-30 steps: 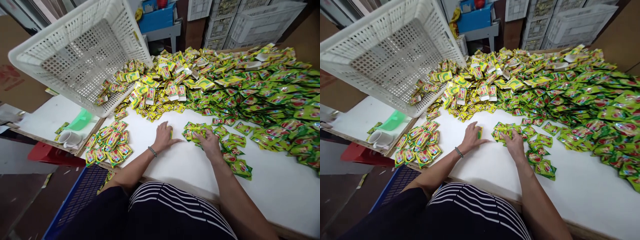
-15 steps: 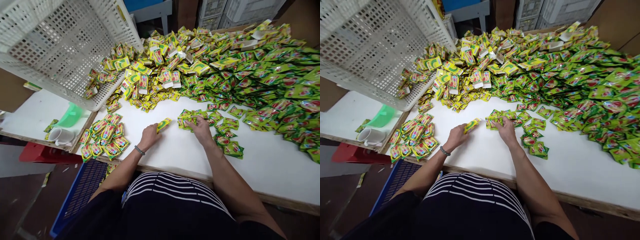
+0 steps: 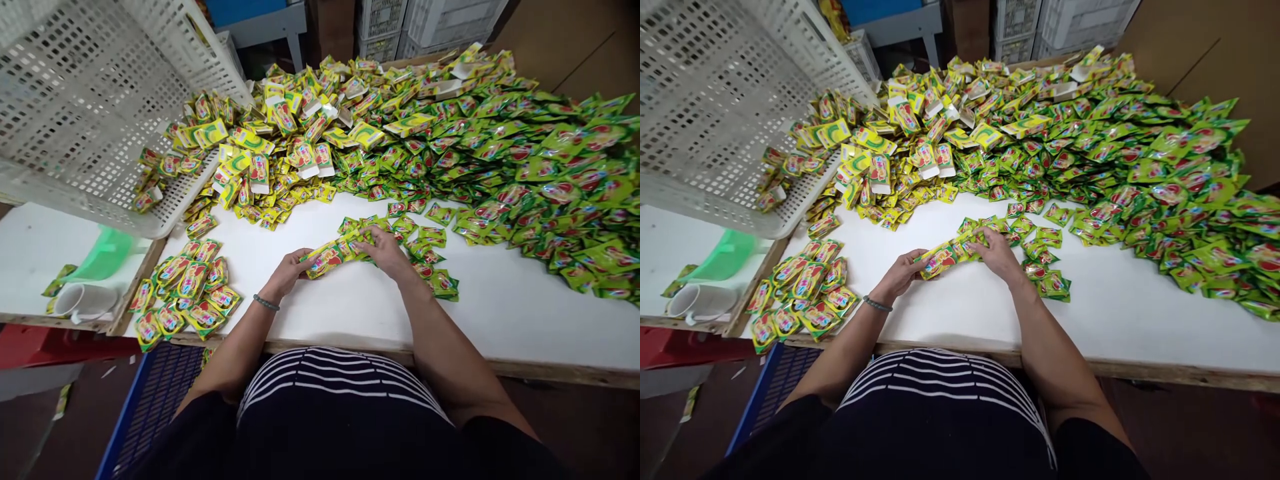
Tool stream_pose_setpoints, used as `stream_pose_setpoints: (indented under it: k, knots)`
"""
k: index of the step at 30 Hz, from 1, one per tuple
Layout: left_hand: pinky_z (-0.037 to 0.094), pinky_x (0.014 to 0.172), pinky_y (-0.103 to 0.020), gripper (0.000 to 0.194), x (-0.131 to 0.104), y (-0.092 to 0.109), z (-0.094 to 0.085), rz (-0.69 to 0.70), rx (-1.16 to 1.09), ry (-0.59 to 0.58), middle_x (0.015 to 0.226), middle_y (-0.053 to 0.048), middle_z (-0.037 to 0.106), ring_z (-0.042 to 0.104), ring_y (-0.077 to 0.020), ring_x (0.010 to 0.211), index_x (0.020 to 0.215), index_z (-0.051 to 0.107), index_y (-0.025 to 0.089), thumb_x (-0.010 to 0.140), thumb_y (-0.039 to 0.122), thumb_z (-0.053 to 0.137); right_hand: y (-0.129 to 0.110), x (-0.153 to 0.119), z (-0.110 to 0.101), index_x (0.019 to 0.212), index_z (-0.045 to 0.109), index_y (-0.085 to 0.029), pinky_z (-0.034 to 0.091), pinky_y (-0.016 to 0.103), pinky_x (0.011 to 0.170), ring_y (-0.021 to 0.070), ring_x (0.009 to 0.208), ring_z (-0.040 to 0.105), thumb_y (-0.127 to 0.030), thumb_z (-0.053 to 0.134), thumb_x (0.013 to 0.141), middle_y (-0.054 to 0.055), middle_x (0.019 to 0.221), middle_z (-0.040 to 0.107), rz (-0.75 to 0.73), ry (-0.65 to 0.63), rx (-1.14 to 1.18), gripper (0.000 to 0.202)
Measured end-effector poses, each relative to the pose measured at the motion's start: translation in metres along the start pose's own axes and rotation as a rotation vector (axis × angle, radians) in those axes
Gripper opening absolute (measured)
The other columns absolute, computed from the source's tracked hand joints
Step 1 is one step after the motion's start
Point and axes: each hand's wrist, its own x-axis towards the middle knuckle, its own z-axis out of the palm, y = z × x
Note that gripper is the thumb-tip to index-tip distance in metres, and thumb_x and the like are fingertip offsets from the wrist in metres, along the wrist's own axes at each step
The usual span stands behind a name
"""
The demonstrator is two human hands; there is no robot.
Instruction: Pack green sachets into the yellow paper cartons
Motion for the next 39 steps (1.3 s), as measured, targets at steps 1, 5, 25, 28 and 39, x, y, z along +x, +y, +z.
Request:
stream_pose_setpoints:
  k: [1,5,25,28,39]
  knots:
    - [0.052,0.066,-0.027,0.058,0.0,0.001,-0.001,-0.003,0.014,-0.006,0.08,-0.003,0.067,0.061,-0.0124,0.069,0.097,0.063,0.014,0.058,0.052,0.082,-0.003,-0.001,-0.002,0.089,0.061,-0.024,0.036,0.03,0.054,0.0138,0.056,0.033,-0.053,0.067,0.073,-0.005,0.06,0.028,0.012,-0.044,-0.028,0.034]
    - [0.046,0.063,-0.021,0.05,0.004,0.006,0.001,-0.018,0.106,-0.072,0.081,-0.002,0.068,0.059,-0.0098,0.069,0.092,0.067,0.013,0.058,0.046,0.083,-0.014,-0.005,-0.004,0.088,0.064,-0.023,0.036,0.031,0.056,0.0141,0.056,0.033,-0.053,0.066,0.073,-0.005,0.059,0.029,0.03,-0.093,-0.07,0.033]
    - [0.047,0.068,-0.025,0.061,0.021,-0.003,0.028,0.034,0.024,-0.123,0.083,-0.002,0.071,0.06,-0.0109,0.067,0.097,0.068,0.012,0.044,0.033,0.09,-0.014,-0.01,0.023,0.099,0.072,-0.024,0.05,0.042,0.086,0.0252,0.093,0.062,-0.033,0.064,0.077,0.008,0.096,0.071,-0.11,0.025,-0.263,0.025]
    - [0.047,0.069,-0.025,0.057,0.02,-0.005,0.03,0.108,0.034,-0.103,0.084,-0.001,0.071,0.061,-0.0121,0.07,0.095,0.069,0.012,0.047,0.034,0.089,-0.014,-0.011,0.022,0.108,0.069,-0.023,0.051,0.043,0.086,0.0253,0.093,0.064,-0.033,0.061,0.079,0.009,0.103,0.07,-0.122,0.016,-0.251,0.031]
    - [0.046,0.062,-0.023,0.052,0.019,-0.005,0.026,0.088,-0.107,-0.12,0.072,0.001,0.068,0.059,-0.0101,0.061,0.085,0.067,0.011,0.044,0.032,0.09,-0.034,-0.022,0.039,0.1,0.062,-0.021,0.054,0.039,0.075,0.0225,0.076,0.063,-0.037,0.062,0.077,0.008,0.087,0.067,-0.122,0.153,-0.277,0.028]
